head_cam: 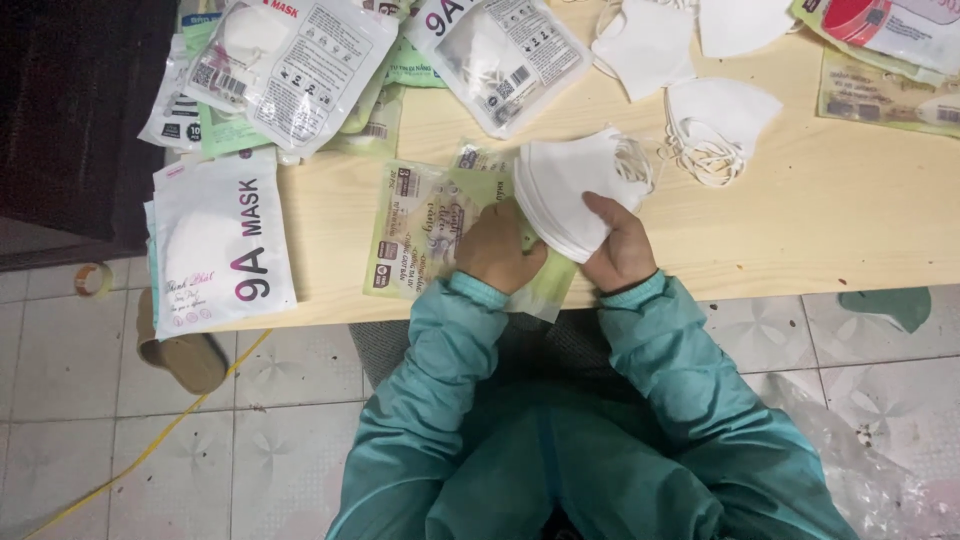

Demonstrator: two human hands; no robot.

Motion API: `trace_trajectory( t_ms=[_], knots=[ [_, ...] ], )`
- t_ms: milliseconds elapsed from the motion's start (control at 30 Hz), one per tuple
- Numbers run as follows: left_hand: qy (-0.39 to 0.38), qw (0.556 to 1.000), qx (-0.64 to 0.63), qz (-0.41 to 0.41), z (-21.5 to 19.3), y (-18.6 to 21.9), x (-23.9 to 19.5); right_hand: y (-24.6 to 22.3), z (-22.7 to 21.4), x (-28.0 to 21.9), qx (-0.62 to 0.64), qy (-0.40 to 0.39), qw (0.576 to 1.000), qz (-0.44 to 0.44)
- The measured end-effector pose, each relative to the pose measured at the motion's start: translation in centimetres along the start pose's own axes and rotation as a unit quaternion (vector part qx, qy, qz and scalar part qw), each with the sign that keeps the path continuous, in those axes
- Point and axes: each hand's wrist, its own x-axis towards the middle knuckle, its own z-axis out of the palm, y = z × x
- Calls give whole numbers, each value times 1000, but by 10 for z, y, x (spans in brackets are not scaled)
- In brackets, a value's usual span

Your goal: Folding face masks and inserting them into plastic packaging bags.

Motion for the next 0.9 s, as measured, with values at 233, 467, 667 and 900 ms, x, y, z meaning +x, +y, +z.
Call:
trace_trajectory(
  t_ms=[233, 467, 667, 900],
  knots=[
    [17, 999, -19, 23, 7, -7, 1, 3, -17, 13, 3, 7, 1000, -6],
    [76, 984, -151, 48, 30, -60, 17, 1, 5, -4, 14, 5, 1000, -9],
    [94, 979, -176, 41, 21, -53, 7, 4, 1, -1, 11, 17, 1000, -11],
    [120, 988, -92, -11, 17, -28, 0, 11, -23, 11, -47, -11, 998, -35]
  ],
)
